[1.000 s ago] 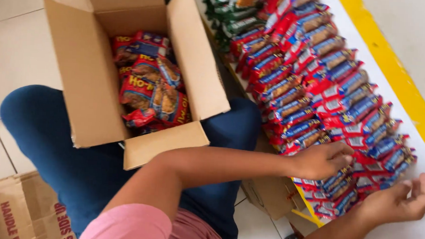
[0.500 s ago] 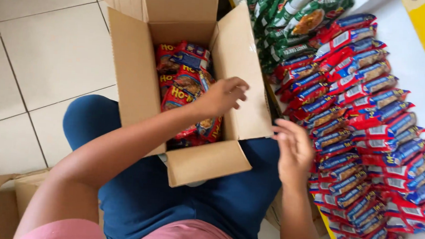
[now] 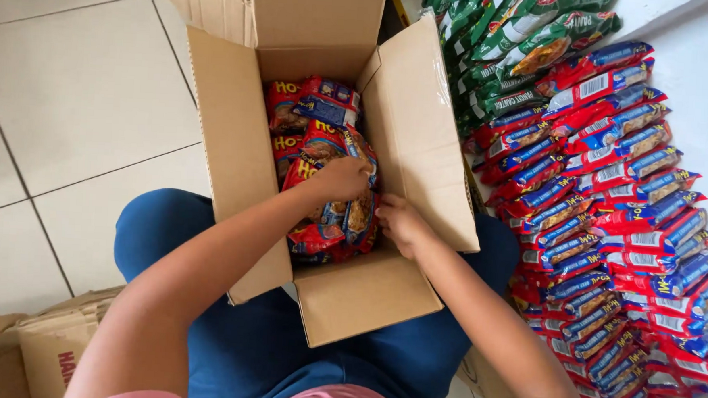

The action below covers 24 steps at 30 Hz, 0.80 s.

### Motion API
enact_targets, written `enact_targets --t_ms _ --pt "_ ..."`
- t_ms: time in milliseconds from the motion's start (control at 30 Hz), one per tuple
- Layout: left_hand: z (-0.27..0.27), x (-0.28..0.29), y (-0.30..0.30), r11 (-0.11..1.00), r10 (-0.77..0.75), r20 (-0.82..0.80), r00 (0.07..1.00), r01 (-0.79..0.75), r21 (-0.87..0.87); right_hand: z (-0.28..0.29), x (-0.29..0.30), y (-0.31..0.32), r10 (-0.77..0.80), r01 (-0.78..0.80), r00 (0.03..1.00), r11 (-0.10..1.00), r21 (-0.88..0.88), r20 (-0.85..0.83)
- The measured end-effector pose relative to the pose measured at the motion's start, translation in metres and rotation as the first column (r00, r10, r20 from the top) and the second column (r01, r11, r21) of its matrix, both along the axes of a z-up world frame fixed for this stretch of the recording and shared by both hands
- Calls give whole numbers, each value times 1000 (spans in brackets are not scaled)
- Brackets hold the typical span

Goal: The person organizes and restocks instant noodle packets from a box onto a low retail shelf.

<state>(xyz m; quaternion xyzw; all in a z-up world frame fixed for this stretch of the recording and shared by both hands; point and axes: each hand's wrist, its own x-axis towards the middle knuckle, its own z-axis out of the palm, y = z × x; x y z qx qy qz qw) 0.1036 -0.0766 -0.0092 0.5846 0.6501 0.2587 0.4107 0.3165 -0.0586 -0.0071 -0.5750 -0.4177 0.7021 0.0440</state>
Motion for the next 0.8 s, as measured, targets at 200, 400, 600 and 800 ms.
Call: enact_targets --t_ms 200,400,600,800 --pt "-11 14 0 994 -103 -155 983 97 -44 11 -21 -19 98 -74 950 993 -89 296" --pt "67 0 -17 968 -19 -128 992 -13 -249 14 -17 -24 113 -95 956 992 -78 272" --pt "79 -32 -19 923 -232 -305 924 110 -368 28 -23 -29 144 -122 982 977 175 -121" --pt "103 -49 -32 913 -222 -291 931 94 -396 39 -31 -33 217 -181 975 905 384 -51"
